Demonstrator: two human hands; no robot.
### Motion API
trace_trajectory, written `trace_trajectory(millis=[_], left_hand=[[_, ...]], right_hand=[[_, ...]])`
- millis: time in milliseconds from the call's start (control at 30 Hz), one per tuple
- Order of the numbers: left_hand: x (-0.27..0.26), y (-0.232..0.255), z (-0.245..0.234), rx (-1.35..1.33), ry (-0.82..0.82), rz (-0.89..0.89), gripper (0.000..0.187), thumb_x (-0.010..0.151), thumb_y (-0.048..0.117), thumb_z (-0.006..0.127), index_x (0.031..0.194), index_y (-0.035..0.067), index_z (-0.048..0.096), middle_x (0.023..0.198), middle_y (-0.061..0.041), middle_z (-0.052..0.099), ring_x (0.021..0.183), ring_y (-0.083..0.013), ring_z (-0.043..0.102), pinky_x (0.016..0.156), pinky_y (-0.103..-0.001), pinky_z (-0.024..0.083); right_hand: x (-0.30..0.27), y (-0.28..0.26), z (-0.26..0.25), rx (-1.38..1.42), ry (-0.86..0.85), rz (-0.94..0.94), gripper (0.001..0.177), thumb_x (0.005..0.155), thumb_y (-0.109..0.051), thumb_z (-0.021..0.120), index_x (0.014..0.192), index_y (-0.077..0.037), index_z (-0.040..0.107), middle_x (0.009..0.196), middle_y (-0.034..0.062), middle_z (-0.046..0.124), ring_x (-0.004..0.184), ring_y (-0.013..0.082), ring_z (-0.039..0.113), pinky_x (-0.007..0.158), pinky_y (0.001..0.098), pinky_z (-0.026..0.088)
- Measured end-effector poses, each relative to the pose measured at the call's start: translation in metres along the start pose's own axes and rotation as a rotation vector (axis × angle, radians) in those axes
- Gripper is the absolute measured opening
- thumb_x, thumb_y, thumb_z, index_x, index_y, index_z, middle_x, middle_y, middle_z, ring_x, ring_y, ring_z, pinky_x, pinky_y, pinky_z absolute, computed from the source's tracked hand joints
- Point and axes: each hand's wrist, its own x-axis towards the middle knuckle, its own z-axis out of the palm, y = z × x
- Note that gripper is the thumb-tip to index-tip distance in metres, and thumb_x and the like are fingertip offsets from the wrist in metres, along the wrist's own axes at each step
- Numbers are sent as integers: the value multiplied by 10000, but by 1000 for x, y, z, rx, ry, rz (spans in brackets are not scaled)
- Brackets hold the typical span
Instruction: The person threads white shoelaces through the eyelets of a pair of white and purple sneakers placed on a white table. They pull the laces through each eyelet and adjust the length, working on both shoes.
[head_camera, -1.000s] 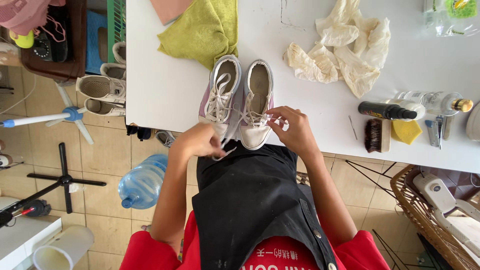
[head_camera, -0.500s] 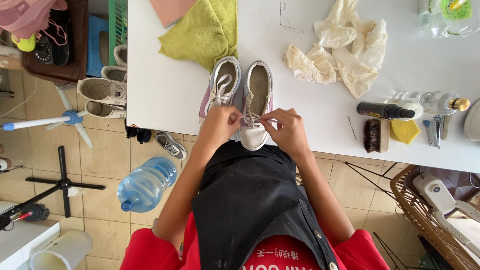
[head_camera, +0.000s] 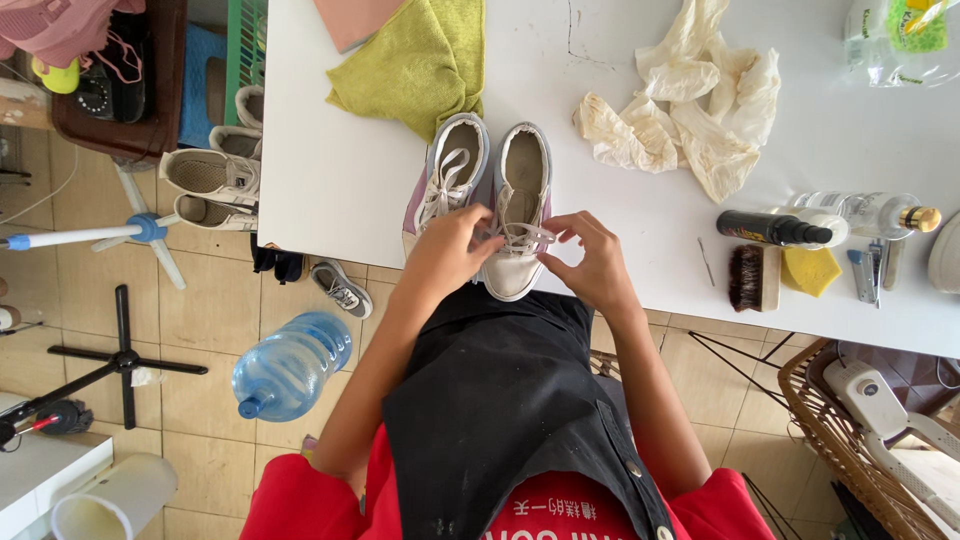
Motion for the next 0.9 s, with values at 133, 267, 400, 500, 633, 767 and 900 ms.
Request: trace_trajectory(millis=[133,267,400,500,633,767,900], left_hand=[[18,-27,32,29,78,23,231,998,211,812,1148,54,732,1008,-161,820,935,-416,804,773,-538,634],[14,-30,27,159,49,65,72,1032,159,716,1051,91,711,935,-110,751,897,-382,792,773,-484,633],[7,-37,19,-108,-25,87,155,1017,192,532,903,119,610,815,-75,585,714,-277,639,697,-396,548],[-1,-29,-6,-430,-149,119,310,982,190,421,798,97,651,734,-98,600,708,-266,626,720,-390,533],[-5,-16,-18,-530,-154,166,325,982,266,458,713,106,544,734,-123,615,738,-232,558,735,-371,485],[-11,9,-3,-67,-50,43,331,1064,316,597,1190,10,582,1084,-237,638,985,-403,668,847,-505,574],[-3,-3,20,121,-19,68,578,1111,166,667,1592,-50,429,1398,-338,681,1207,-507,748,999,-590,631]], right_hand=[[0,12,11,45,-1,14,281,895,-118,928,1156,-115,823,984,91,789,846,286,781,818,390,570],[0,20,21,47,-15,-31,145,926,-101,906,1048,-100,827,941,76,764,808,272,770,810,381,565],[2,16,22,-32,-74,-77,199,928,-105,891,1117,-128,832,941,43,756,818,259,757,839,406,540],[7,-12,5,-66,-130,-129,274,953,-66,832,1219,-130,826,944,77,774,823,291,754,848,433,528],[16,-13,4,-116,-129,-138,301,1047,-51,732,1329,-129,803,943,86,773,785,276,738,827,418,533],[23,-5,4,-245,-122,-200,217,1074,-107,731,1280,-123,795,945,80,755,750,281,727,790,423,531],[23,2,7,-238,-102,-187,184,1076,-138,745,1247,-173,803,927,30,731,728,247,707,773,392,512]])
